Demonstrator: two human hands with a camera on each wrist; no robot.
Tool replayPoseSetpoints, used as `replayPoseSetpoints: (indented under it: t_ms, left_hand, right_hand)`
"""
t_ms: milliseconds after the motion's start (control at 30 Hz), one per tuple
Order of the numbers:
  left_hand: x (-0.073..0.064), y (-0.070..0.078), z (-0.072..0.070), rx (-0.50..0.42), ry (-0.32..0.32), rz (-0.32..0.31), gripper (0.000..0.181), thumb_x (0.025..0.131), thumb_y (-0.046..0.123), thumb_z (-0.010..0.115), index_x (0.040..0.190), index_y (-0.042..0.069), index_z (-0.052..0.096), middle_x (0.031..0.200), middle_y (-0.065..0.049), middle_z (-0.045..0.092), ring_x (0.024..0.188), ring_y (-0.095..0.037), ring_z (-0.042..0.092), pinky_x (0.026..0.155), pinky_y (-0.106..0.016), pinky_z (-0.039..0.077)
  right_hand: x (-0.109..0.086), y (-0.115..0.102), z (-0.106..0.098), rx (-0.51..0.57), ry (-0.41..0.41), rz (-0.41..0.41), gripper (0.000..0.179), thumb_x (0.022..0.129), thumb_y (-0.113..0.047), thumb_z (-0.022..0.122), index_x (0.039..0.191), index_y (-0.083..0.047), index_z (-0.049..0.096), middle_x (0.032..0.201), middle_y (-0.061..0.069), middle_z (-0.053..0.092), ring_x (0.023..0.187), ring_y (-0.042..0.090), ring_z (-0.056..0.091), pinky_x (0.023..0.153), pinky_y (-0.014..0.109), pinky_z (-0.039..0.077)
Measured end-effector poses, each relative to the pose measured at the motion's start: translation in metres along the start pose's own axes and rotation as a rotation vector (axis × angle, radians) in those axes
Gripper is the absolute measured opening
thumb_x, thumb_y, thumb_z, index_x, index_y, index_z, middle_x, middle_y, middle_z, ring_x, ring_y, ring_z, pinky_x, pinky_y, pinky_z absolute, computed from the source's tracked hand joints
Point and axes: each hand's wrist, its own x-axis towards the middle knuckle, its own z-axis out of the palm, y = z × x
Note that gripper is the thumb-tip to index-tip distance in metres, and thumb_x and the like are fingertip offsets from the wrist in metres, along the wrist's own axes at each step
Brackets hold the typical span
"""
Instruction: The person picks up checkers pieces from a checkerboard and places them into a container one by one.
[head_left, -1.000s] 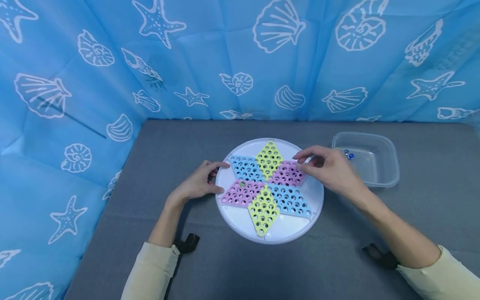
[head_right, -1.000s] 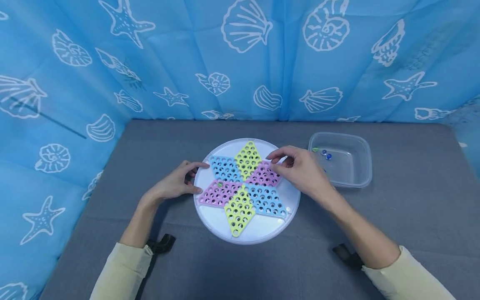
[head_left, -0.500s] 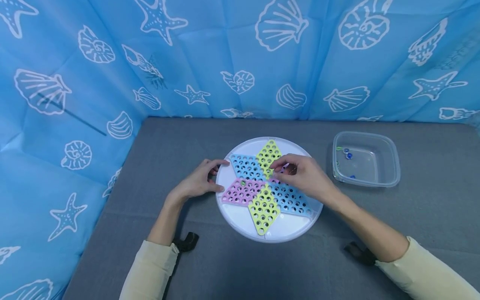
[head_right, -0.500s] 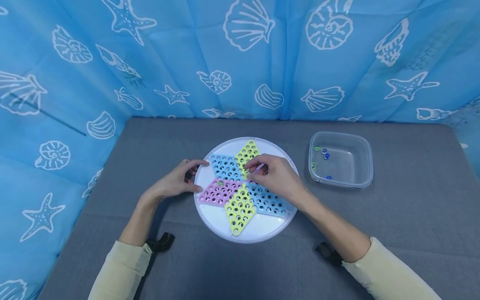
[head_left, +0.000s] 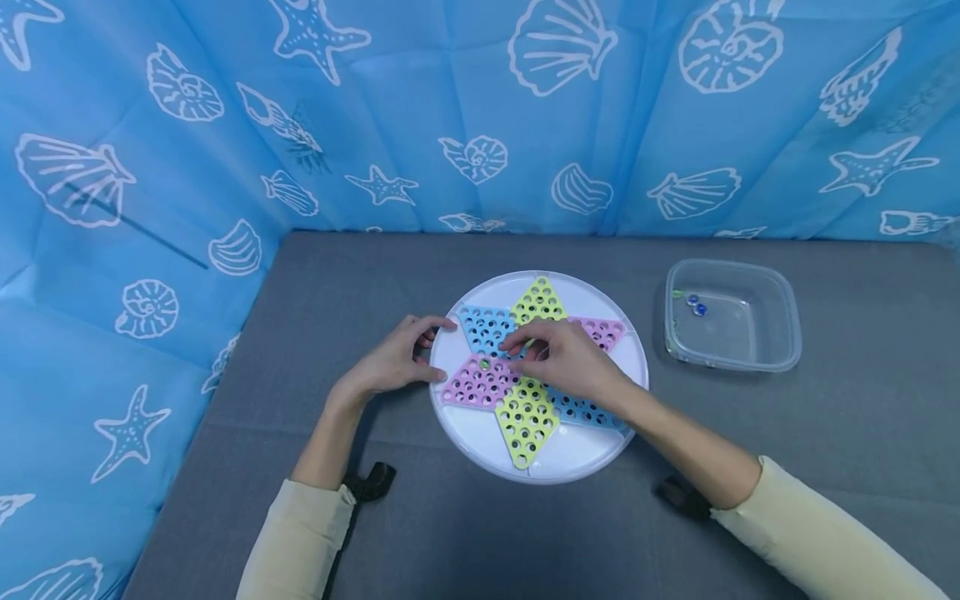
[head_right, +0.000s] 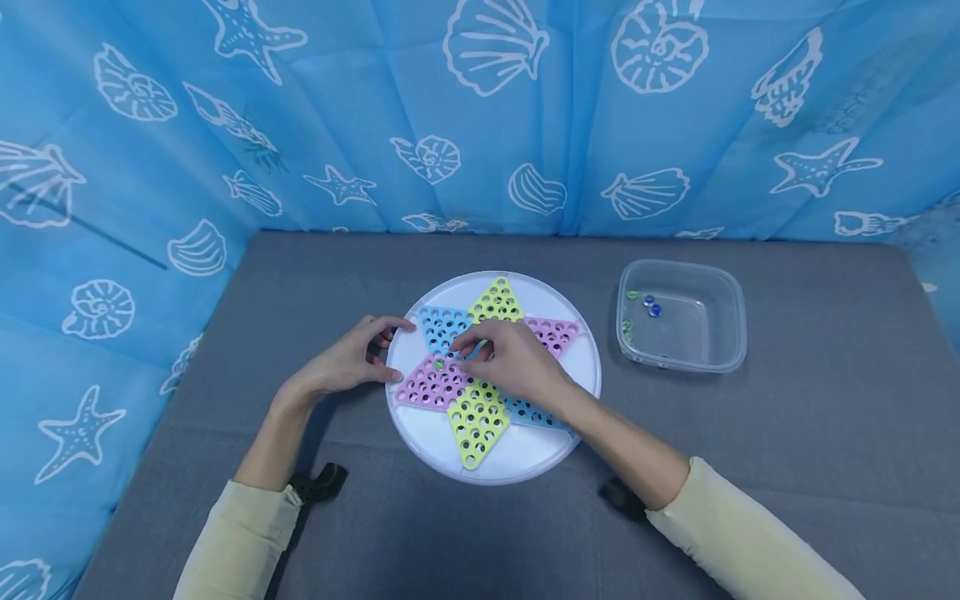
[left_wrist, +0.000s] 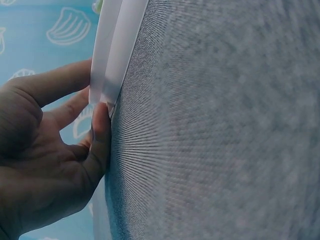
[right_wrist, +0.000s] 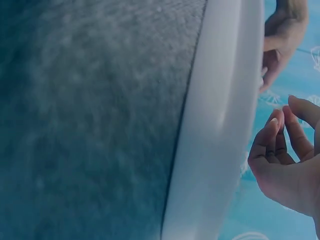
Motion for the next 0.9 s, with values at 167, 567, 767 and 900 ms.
replayPoseSetpoints:
  t_ms: [167, 567, 767, 900]
  left_hand:
    - [0.0, 0.001, 0.0, 0.005, -0.002, -0.002, 0.068, 0.081, 0.009, 0.08, 0.142, 0.02, 0.05, 0.119, -0.013, 0.039, 0.104, -0.026, 0.043, 0.081, -0.036, 0.044]
    - [0.001, 0.001, 0.0, -0.011, 0.0, -0.008, 0.069, 0.081, 0.008, 0.08, 0.142, 0.019, 0.05, 0.118, -0.013, 0.04, 0.103, -0.026, 0.043, 0.081, -0.037, 0.045]
    - [0.001, 0.001, 0.0, 0.001, -0.003, -0.001, 0.071, 0.082, 0.008, 0.08, 0.144, 0.02, 0.049, 0.117, -0.013, 0.04, 0.104, -0.026, 0.043, 0.081, -0.036, 0.045]
    - [0.002, 0.001, 0.001, 0.009, -0.001, -0.001, 0.071, 0.083, 0.007, 0.079, 0.145, 0.02, 0.048, 0.117, -0.013, 0.04, 0.104, -0.026, 0.043, 0.081, -0.037, 0.046]
  right_hand:
    - [0.005, -0.001, 0.008, -0.016, -0.051, 0.001, 0.028, 0.088, -0.014, 0.075, 0.117, -0.013, 0.073, 0.089, -0.004, 0.067, 0.078, 0.013, 0.06, 0.069, 0.03, 0.049]
    - [0.02, -0.009, 0.014, -0.176, -0.171, 0.069, 0.038, 0.088, -0.02, 0.075, 0.126, -0.021, 0.07, 0.08, -0.007, 0.063, 0.065, 0.012, 0.054, 0.063, 0.029, 0.043]
    - [0.025, -0.01, 0.017, -0.217, -0.167, 0.084, 0.031, 0.089, -0.026, 0.074, 0.12, -0.024, 0.073, 0.068, -0.007, 0.062, 0.054, 0.012, 0.051, 0.055, 0.027, 0.041]
    - [0.028, -0.011, 0.02, -0.238, -0.132, 0.07, 0.032, 0.086, -0.033, 0.078, 0.115, -0.022, 0.076, 0.066, -0.01, 0.062, 0.053, 0.011, 0.053, 0.052, 0.027, 0.04]
